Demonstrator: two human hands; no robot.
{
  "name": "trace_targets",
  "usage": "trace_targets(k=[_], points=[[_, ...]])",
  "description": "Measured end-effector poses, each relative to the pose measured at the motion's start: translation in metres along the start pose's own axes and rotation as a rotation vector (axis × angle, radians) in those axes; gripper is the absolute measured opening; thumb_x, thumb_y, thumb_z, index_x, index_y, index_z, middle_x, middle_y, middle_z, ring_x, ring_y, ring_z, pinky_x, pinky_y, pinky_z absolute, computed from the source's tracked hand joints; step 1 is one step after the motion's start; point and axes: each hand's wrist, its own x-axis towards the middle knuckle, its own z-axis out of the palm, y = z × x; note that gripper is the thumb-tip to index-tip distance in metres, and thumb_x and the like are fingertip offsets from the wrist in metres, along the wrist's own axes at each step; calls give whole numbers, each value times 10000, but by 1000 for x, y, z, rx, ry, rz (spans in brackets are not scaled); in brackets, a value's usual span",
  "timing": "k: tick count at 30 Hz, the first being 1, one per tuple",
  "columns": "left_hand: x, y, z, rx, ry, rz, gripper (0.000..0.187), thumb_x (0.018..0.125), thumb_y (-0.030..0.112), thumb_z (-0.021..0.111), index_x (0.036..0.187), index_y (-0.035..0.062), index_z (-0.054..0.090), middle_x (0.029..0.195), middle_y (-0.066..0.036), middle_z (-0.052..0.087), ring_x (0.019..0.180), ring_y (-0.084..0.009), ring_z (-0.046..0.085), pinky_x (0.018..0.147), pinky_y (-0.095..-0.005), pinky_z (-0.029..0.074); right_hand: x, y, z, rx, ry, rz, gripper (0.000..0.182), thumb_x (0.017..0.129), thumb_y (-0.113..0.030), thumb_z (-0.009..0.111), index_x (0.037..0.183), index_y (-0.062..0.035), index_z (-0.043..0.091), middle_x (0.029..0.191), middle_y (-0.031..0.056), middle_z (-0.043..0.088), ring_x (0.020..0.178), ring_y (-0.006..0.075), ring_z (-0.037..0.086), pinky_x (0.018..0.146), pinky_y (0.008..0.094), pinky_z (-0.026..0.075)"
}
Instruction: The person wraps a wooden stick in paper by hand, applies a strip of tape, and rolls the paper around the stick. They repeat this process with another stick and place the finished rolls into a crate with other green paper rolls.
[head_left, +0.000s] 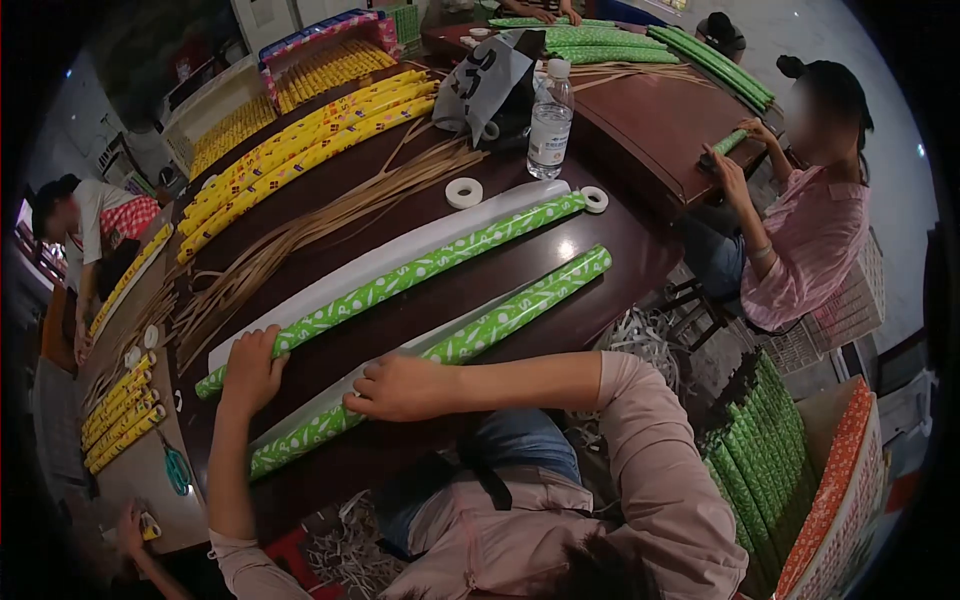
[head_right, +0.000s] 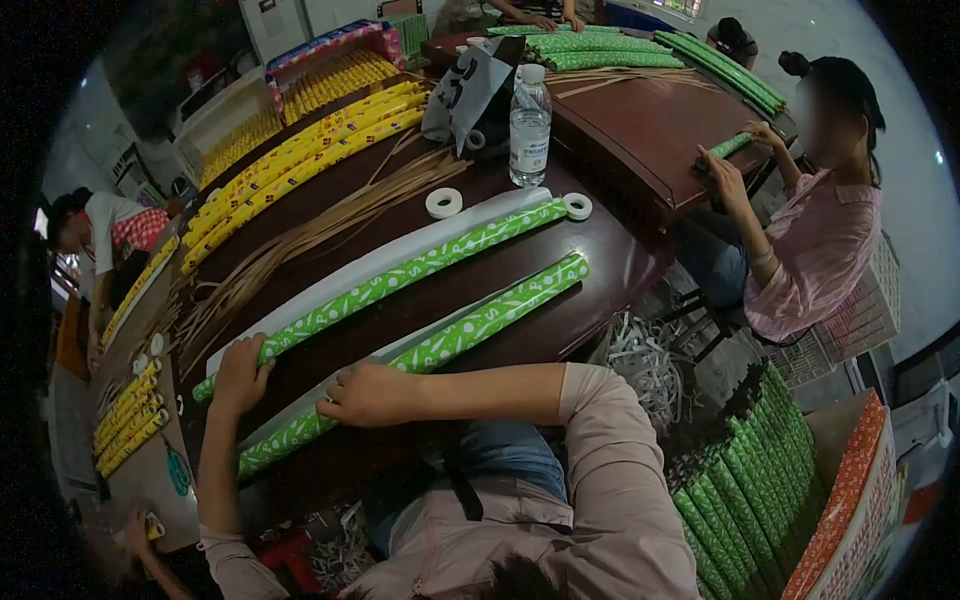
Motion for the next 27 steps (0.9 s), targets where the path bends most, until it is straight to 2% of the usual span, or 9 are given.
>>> trace_targets(k=[9, 12, 14, 16, 18, 20, 22, 24, 27], points=[[0, -2, 23, 48, 87, -54, 384, 868, 261, 658, 1145, 30, 526, 944, -155, 544, 900, -344, 521, 796, -444, 407, 6, -4, 7, -28, 53, 7, 286, 799, -231, 585, 1040, -80, 550, 809, 41, 568, 763, 219, 602, 611, 343, 484], [0, -3, 28, 82, 130, -35, 360, 869, 261, 659, 1116, 31, 535, 950, -152, 544, 894, -343, 521, 788, -442, 405, 6, -3, 6, -40, -22, 11, 324, 821, -301, 615, 1054, -81, 569, 847, 58, 587, 813, 241, 609, 652, 354, 492], [2, -7, 33, 79, 132, -31, 352, 869, 260, 659, 1108, 32, 537, 952, -150, 546, 893, -343, 522, 786, -440, 406, 11, 9, -14, 208, -34, 61, 379, 840, -391, 647, 1059, -85, 597, 881, 83, 602, 861, 273, 616, 696, 383, 498], [0, -7, 34, 72, 133, -35, 345, 870, 260, 659, 1101, 33, 540, 953, -149, 547, 892, -342, 523, 784, -438, 407, 18, 37, -25, 252, 26, 271, 407, 837, -441, 677, 1037, -90, 622, 920, 99, 617, 902, 299, 616, 736, 413, 500], [0, -5, 33, 70, 112, -47, 347, 872, 263, 660, 1104, 35, 541, 957, -147, 549, 889, -343, 525, 785, -436, 410, 19, 93, -32, 139, 159, 491, 353, 819, -382, 702, 1000, -86, 635, 933, 101, 621, 898, 300, 617, 747, 423, 503], [-1, -3, 33, 67, 129, -40, 346, 873, 261, 662, 1105, 35, 541, 952, -146, 550, 885, -344, 525, 783, -437, 412, 6, 158, -23, -227, 79, 827, 286, 788, -319, 719, 941, -84, 665, 953, 120, 630, 900, 297, 622, 723, 425, 508], [-1, -2, 33, 70, 148, -26, 346, 874, 260, 663, 1106, 35, 541, 948, -144, 550, 881, -344, 525, 782, -438, 413, -20, 205, -10, -427, -80, 1102, 263, 782, -296, 713, 941, -89, 678, 981, 120, 639, 935, 299, 621, 720, 423, 516], [-2, -2, 34, 63, 124, -45, 346, 871, 255, 667, 1105, 34, 540, 962, -144, 537, 883, -342, 520, 777, -438, 416, -40, 236, 12, -449, -76, 1267, 175, 784, -192, 671, 928, -101, 714, 973, 91, 644, 976, 297, 600, 734, 405, 496], [-2, -3, 36, 71, 132, -47, 348, 866, 254, 673, 1099, 34, 538, 986, -144, 516, 889, -336, 514, 770, -438, 418, -44, 249, 16, -506, -75, 1297, 177, 798, -184, 655, 927, -83, 724, 998, 97, 642, 1003, 306, 588, 762, 406, 504]])
